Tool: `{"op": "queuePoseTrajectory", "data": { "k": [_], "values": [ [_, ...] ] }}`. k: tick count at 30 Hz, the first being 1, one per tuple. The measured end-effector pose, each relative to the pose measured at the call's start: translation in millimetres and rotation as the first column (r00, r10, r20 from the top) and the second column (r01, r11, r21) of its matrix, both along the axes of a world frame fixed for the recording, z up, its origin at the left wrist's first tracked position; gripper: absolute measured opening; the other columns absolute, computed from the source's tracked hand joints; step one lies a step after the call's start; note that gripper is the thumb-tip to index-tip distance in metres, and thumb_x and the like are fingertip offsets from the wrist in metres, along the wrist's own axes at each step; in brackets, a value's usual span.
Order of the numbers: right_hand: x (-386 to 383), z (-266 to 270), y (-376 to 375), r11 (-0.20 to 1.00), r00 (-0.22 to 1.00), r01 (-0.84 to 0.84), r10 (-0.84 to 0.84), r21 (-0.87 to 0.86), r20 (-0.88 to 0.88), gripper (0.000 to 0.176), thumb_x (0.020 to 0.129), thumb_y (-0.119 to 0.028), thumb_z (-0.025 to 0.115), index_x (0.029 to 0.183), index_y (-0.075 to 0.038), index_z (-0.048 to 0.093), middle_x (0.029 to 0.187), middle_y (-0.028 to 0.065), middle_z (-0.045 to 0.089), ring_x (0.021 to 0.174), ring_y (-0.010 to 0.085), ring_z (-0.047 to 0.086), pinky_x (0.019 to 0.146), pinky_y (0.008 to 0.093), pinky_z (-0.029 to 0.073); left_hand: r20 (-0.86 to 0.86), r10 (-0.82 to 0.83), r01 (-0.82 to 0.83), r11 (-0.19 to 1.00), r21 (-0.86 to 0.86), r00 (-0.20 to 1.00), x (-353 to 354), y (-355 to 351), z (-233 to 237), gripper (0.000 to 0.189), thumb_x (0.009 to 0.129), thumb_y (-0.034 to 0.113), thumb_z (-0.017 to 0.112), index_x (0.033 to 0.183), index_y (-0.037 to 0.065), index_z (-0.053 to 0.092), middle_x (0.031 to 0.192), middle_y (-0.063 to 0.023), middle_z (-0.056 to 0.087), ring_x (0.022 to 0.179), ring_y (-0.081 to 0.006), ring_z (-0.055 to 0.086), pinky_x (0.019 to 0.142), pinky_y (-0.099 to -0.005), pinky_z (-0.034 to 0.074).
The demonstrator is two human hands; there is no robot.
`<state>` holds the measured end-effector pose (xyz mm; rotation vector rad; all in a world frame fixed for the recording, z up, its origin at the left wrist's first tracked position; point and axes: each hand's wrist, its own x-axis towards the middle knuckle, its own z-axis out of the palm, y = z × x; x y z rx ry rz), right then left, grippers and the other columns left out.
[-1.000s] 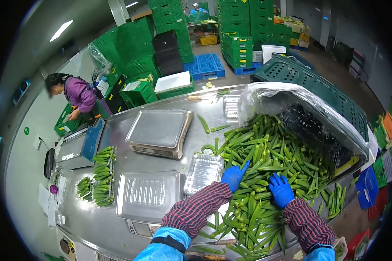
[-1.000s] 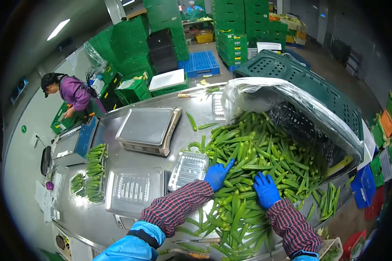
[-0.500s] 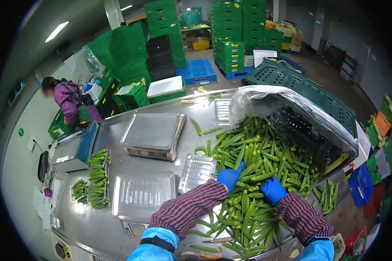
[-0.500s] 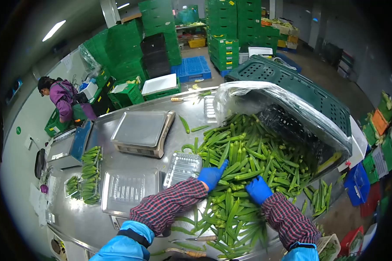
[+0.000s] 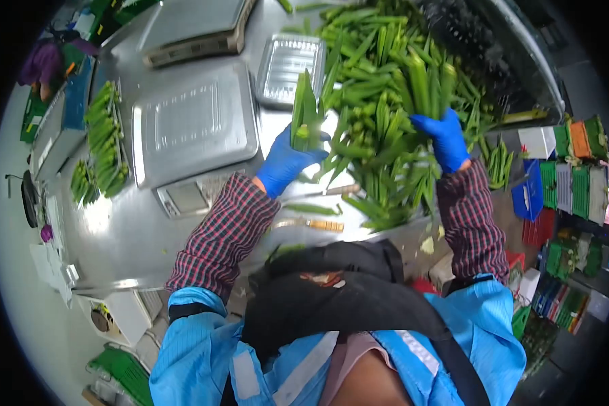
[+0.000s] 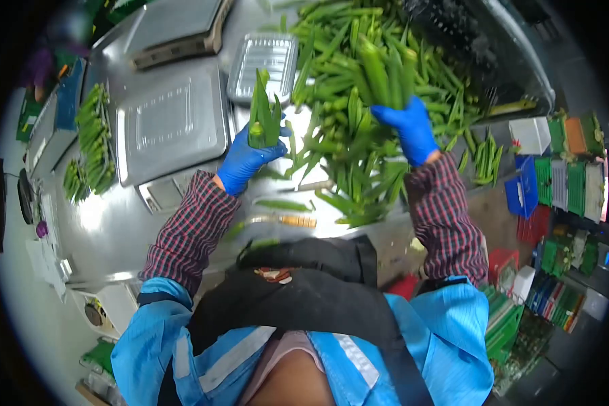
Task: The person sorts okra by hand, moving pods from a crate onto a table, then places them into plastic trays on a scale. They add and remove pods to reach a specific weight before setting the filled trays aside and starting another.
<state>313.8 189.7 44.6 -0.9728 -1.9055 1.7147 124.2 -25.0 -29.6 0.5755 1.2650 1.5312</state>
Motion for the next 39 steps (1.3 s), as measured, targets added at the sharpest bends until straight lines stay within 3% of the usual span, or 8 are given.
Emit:
{"op": "queuePoseTrajectory", "data": {
  "k": [5, 8, 18, 22, 27, 30, 34, 39],
  "values": [
    [-56, -51, -129, 0.850, 0.965, -0.262, 0.246, -0.457, -0.095, 0.039, 0.071, -0.008, 0.069, 0.108, 0.000, 0.058, 0.094, 0.0048, 0.063, 0.082, 0.0134, 0.059, 0.074, 0.0272, 0.047, -0.020, 0.096, -0.094, 0.993, 0.077, 0.995, 23, -66, -27, 0.057, 0.074, 0.004, 0.074, 0.123, 0.004, 0.044, 0.111, -0.0064, 0.056, 0.099, -0.0147, 0.056, 0.085, -0.0278, 0.048],
    [-68, -94, -182, 0.796, 0.950, -0.311, 0.272, -0.519, -0.152, 0.048, 0.071, -0.006, 0.074, 0.114, 0.000, 0.054, 0.101, 0.0054, 0.062, 0.091, 0.0138, 0.059, 0.082, 0.0273, 0.048, -0.118, 0.183, -0.175, 0.981, 0.078, 0.976, 24, -108, -44, 0.065, 0.073, 0.009, 0.077, 0.126, 0.004, 0.041, 0.113, -0.0068, 0.055, 0.103, -0.0159, 0.055, 0.088, -0.0299, 0.047],
    [-110, -159, -291, 0.776, 0.825, -0.555, 0.463, -0.302, -0.325, 0.074, 0.065, -0.005, 0.080, 0.130, -0.004, 0.044, 0.125, 0.0081, 0.052, 0.114, 0.0177, 0.050, 0.099, 0.0329, 0.040, -0.440, 0.268, -0.254, 0.963, 0.092, 0.857, -3, -220, -88, 0.071, 0.072, 0.008, 0.075, 0.131, 0.006, 0.035, 0.117, -0.0084, 0.050, 0.107, -0.0191, 0.052, 0.091, -0.0322, 0.044],
    [-107, -165, -301, 0.812, 0.847, -0.530, 0.495, -0.244, -0.193, 0.082, 0.064, -0.012, 0.082, 0.135, -0.008, 0.040, 0.127, 0.0085, 0.051, 0.118, 0.0194, 0.048, 0.100, 0.0333, 0.039, -0.327, 0.172, -0.144, 0.984, 0.109, 0.929, -15, -236, -118, 0.071, 0.073, 0.008, 0.074, 0.132, 0.008, 0.033, 0.116, -0.0098, 0.048, 0.106, -0.0204, 0.052, 0.090, -0.0325, 0.044],
    [-121, -182, -311, 0.828, 0.844, -0.529, 0.488, -0.187, -0.224, 0.075, 0.069, -0.011, 0.078, 0.134, -0.008, 0.041, 0.127, 0.0085, 0.051, 0.117, 0.0189, 0.048, 0.101, 0.0333, 0.038, -0.337, 0.215, -0.185, 0.975, 0.121, 0.916, -16, -231, -114, 0.081, 0.073, -0.014, 0.057, 0.140, 0.011, 0.018, 0.116, -0.0083, 0.046, 0.103, -0.0183, 0.052, 0.086, -0.0282, 0.047],
    [-127, -154, -311, 0.769, 0.860, -0.507, 0.420, -0.389, -0.291, 0.074, 0.072, -0.012, 0.076, 0.136, -0.005, 0.038, 0.128, 0.0073, 0.051, 0.115, 0.0171, 0.049, 0.100, 0.0326, 0.038, -0.361, 0.276, -0.272, 0.960, 0.064, 0.891, -16, -225, -99, 0.081, 0.072, -0.008, 0.061, 0.140, 0.009, 0.020, 0.122, -0.0109, 0.043, 0.110, -0.0200, 0.049, 0.092, -0.0308, 0.043],
    [-165, -88, -279, 0.840, 0.860, -0.509, 0.503, -0.187, -0.080, 0.063, 0.071, -0.019, 0.079, 0.125, -0.003, 0.050, 0.115, 0.0074, 0.059, 0.105, 0.0155, 0.055, 0.093, 0.0317, 0.043, -0.433, 0.373, -0.349, 0.927, 0.139, 0.820, -51, -201, -41, 0.076, 0.076, 0.000, 0.066, 0.138, 0.005, 0.025, 0.127, -0.0095, 0.045, 0.115, -0.0195, 0.048, 0.096, -0.0322, 0.041],
    [-280, 1, -207, 0.683, 0.676, -0.724, 0.731, -0.099, 0.095, 0.053, 0.071, -0.018, 0.077, 0.118, -0.002, 0.057, 0.106, 0.0073, 0.064, 0.098, 0.0138, 0.056, 0.089, 0.0286, 0.044, 0.034, 0.488, -0.485, 0.853, 0.194, 0.872, -129, -134, 4, 0.039, 0.076, -0.007, 0.058, 0.113, 0.002, 0.052, 0.101, -0.0071, 0.060, 0.090, -0.0162, 0.060, 0.075, -0.0279, 0.051]
  ]
}}
